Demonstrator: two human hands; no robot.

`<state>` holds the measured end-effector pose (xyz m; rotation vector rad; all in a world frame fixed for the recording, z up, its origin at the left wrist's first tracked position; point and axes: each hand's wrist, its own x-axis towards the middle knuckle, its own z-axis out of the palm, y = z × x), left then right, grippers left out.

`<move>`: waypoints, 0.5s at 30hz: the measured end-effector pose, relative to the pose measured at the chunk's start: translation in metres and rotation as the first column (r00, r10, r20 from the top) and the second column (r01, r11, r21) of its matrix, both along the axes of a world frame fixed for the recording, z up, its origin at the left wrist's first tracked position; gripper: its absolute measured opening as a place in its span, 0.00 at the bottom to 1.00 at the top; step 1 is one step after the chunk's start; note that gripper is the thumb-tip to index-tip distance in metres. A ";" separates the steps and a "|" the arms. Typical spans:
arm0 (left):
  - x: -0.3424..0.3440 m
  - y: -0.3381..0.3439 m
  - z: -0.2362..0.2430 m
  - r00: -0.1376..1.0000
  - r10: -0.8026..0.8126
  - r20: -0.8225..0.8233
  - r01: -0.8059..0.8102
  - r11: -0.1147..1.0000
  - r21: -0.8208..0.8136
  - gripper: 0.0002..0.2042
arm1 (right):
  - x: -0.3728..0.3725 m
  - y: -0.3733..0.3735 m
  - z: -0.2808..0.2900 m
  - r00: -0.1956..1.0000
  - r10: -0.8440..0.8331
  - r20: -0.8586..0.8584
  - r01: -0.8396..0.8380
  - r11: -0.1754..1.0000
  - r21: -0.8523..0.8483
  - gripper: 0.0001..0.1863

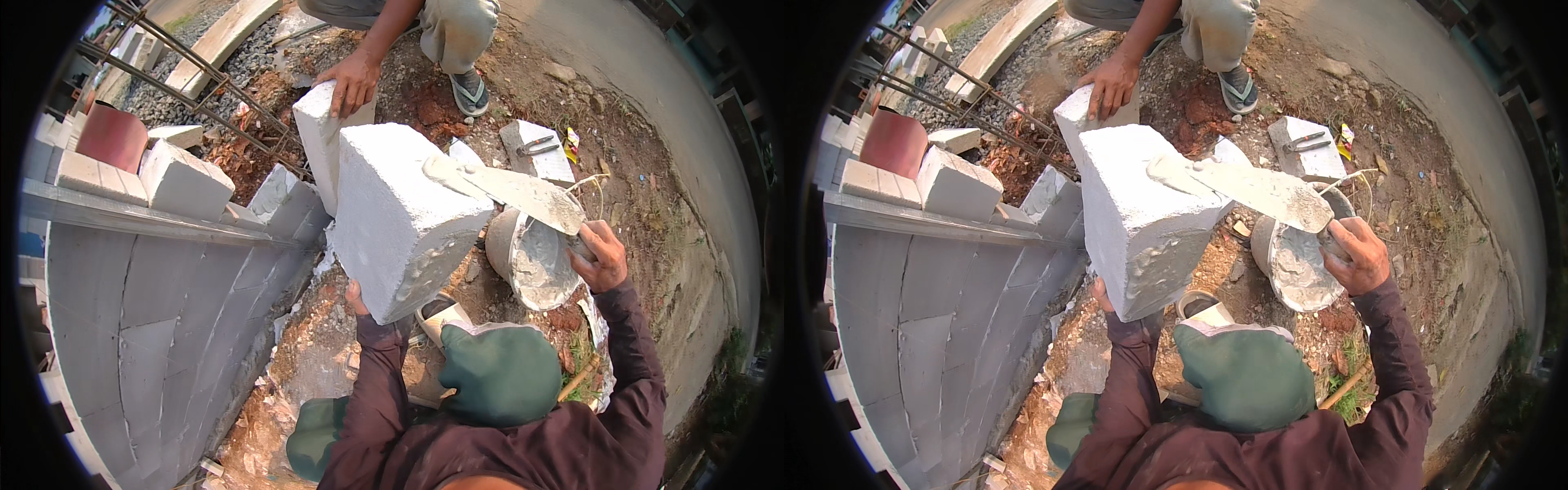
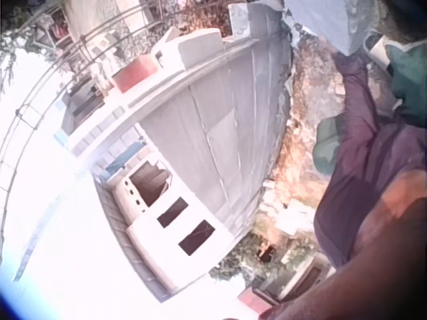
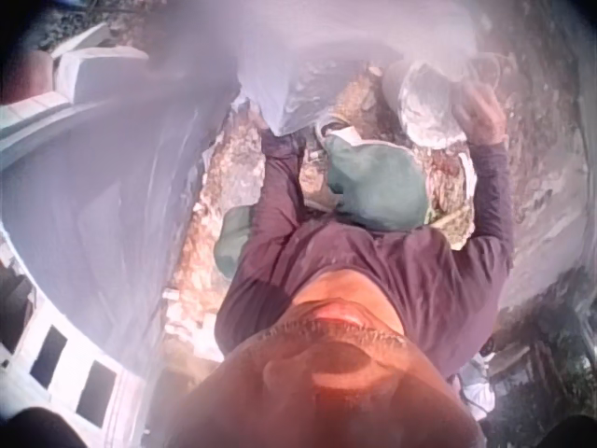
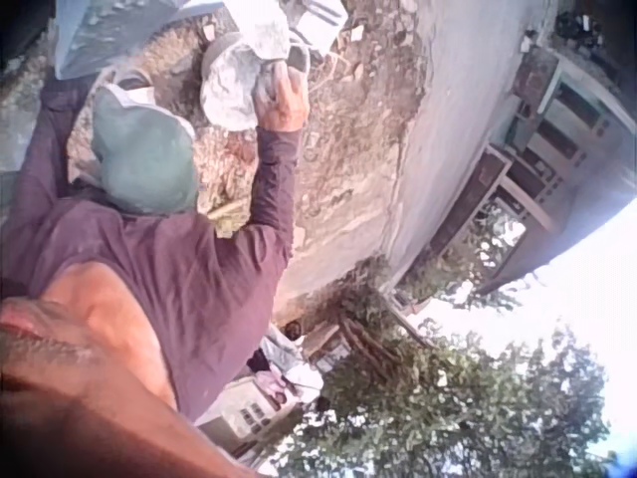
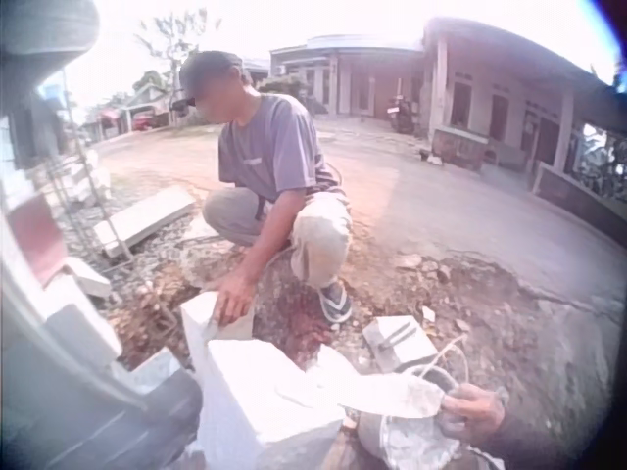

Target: The person picks up white blocks, applies mortar with a trowel, and places them onto a partially built wall. The person uses a hammer to adjust block positions and continues stacking blocks along the wall.

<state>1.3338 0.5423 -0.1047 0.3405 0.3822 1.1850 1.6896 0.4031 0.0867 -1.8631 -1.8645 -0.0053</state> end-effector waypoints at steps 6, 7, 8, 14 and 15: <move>-0.026 -0.005 0.001 0.996 0.087 -0.033 -0.085 0.995 0.041 0.35 | 0.030 -0.119 -0.020 0.728 -0.621 -0.290 0.387 0.722 -0.573 0.22; -0.022 -0.003 0.003 0.996 0.087 0.005 -0.087 0.994 0.059 0.35 | 0.035 -0.131 -0.026 0.748 -0.643 -0.167 0.396 0.634 -0.664 0.23; -0.020 -0.007 0.000 0.997 0.074 0.024 -0.075 0.995 0.059 0.35 | 0.044 -0.137 -0.036 0.765 -0.642 -0.044 0.404 0.533 -0.743 0.24; -0.017 -0.010 -0.017 0.995 -0.024 0.095 0.017 0.997 0.069 0.34 | 0.038 -0.074 -0.142 0.858 -0.473 0.200 0.432 0.456 -0.778 0.24; -0.022 -0.010 -0.018 0.995 -0.032 0.091 0.025 0.997 0.071 0.34 | 0.027 -0.059 -0.150 0.897 -0.418 0.143 0.353 0.485 -0.800 0.23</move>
